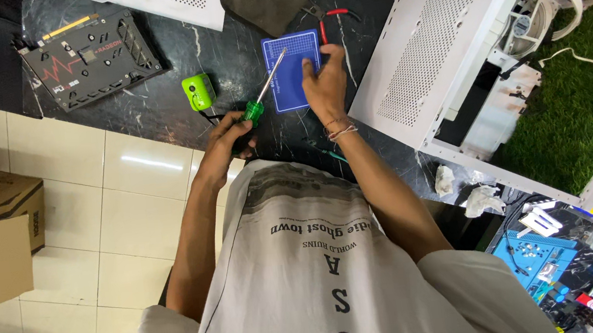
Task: The person uses a green screwdriver to fasten screws into the side panel of a white computer case. They repeatedly tighten screws along the edge of the case and place the removed screws onto a blue cutting mat on the table.
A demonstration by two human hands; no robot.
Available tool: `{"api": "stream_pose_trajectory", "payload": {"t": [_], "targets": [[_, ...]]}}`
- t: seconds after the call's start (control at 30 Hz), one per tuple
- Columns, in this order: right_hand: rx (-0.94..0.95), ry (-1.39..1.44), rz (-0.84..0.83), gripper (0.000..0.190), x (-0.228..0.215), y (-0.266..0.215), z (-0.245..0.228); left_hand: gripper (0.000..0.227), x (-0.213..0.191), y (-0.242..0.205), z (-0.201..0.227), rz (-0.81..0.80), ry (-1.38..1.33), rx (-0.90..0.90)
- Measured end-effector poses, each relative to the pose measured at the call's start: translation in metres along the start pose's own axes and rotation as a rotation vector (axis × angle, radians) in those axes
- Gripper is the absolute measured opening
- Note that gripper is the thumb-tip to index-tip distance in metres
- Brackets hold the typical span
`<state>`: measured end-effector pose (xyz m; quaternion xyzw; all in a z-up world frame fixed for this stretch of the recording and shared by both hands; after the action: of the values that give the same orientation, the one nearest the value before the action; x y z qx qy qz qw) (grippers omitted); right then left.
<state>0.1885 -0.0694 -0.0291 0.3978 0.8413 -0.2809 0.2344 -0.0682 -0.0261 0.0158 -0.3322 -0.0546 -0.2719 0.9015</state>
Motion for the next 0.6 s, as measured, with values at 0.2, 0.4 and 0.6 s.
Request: {"api": "stream_pose_trajectory", "payload": {"t": [0.2, 0.4, 0.6], "targets": [[0.214, 0.203, -0.262, 0.023, 0.025, 0.028, -0.008, 0.030, 0.006, -0.005, 0.007, 0.017, 0.009, -0.002], [0.365, 0.218, -0.417, 0.033, 0.020, 0.028, -0.022, 0.010, 0.014, -0.020, 0.021, 0.022, -0.081, -0.134], [0.317, 0.318, -0.467, 0.041, 0.020, 0.028, -0.015, 0.011, 0.020, -0.022, 0.023, 0.004, -0.074, -0.112]]}}
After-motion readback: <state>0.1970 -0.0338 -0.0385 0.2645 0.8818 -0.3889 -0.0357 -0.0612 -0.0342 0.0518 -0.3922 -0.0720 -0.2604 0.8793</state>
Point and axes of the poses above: each hand's wrist, its own y-axis towards the middle knuckle, its own x-axis out of the palm, z = x × y, the point moved 5 cm from there along y, towards the middle knuckle, and after that the axes turned 6 degrees about x, right-handed, at the moved point
